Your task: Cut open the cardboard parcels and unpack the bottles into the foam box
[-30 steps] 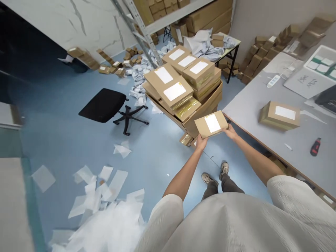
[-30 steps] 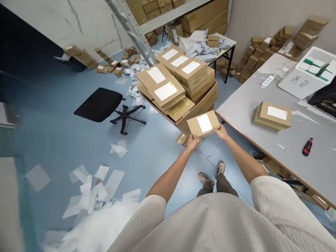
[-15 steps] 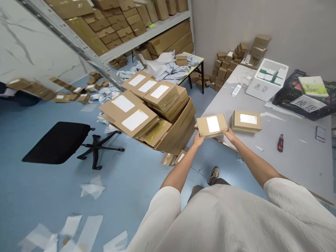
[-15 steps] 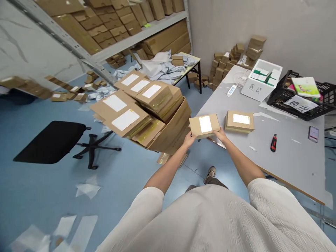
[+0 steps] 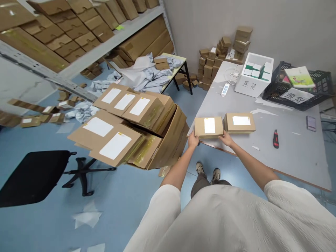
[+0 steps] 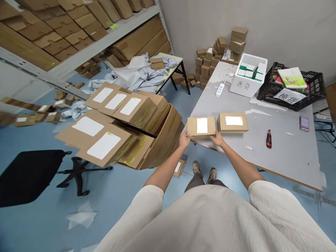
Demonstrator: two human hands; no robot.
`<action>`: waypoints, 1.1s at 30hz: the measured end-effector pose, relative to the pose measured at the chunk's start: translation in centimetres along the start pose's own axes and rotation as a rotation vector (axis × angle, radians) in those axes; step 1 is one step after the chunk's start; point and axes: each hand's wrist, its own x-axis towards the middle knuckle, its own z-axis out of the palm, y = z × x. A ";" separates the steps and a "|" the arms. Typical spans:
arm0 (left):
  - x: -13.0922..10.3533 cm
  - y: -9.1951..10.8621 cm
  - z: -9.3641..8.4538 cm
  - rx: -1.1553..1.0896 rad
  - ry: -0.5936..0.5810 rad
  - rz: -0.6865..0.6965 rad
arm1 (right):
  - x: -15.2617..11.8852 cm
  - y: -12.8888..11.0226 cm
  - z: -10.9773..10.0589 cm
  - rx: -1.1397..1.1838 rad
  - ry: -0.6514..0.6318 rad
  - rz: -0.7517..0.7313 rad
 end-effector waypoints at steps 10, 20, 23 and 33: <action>-1.3 3.1 2.4 0.230 -0.190 0.267 | 3.0 -2.2 -3.0 -0.314 0.201 0.092; 4.8 7.6 5.5 0.341 -0.269 0.283 | 5.1 -0.5 -6.3 -0.389 0.244 0.317; 7.1 9.2 6.2 0.448 -0.267 0.299 | 6.2 -0.3 -7.1 -0.379 0.231 0.343; 12.8 13.6 7.1 0.973 -0.479 0.364 | 9.4 1.3 -10.9 -0.693 -0.091 0.346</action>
